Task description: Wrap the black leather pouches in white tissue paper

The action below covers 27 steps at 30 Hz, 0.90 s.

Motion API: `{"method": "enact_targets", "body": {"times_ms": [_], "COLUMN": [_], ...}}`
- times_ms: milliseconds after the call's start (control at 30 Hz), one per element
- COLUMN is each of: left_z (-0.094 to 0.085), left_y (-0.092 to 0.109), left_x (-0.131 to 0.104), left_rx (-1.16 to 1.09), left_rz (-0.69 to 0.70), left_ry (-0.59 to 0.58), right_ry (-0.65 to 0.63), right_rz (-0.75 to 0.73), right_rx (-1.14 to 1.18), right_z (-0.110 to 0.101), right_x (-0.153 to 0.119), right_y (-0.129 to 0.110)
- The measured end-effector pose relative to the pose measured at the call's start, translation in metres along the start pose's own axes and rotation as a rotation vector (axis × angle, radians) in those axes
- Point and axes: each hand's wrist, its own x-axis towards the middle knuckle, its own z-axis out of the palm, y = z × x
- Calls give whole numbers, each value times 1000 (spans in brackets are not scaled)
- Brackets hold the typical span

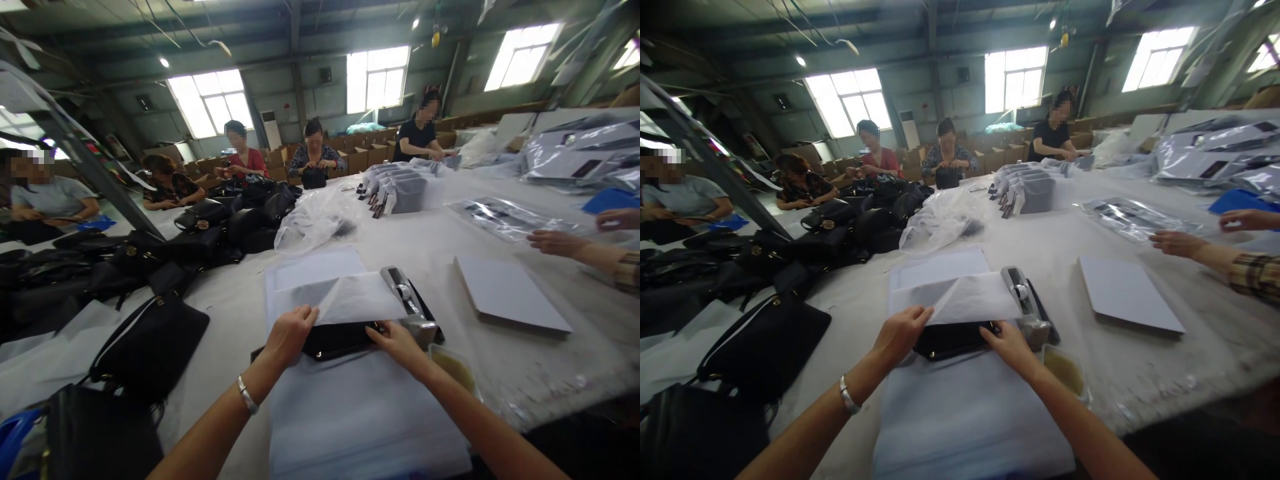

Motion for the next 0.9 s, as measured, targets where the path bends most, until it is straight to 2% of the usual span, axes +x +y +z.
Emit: {"method": "enact_targets", "body": {"times_ms": [100,200,300,400,533,600,700,767,900], "left_z": [13,19,19,16,7,0,-4,2,25], "left_y": [13,20,24,26,31,35,44,50,62], "left_x": [-11,-15,-17,-19,-26,-25,-14,-5,-2], "left_rx": [-18,-29,-33,-34,-44,-72,-158,-208,-217], "left_rz": [15,6,5,18,30,29,20,-5,-71], "left_ry": [6,19,30,39,42,62,153,171,79], "right_ry": [83,222,227,92,-106,-187,-233,-245,-239], "right_rz": [-105,-307,-584,-732,-773,-789,-782,-765,-731], "right_rx": [-166,-324,-480,-645,-708,-689,-660,-648,-574], "right_z": [-17,-23,-13,2,16,18,16,12,-6], "right_x": [-32,-52,-44,-17,12,17,17,15,-4], "right_y": [-5,-21,-36,-39,-25,-16,-7,-4,-1]}}
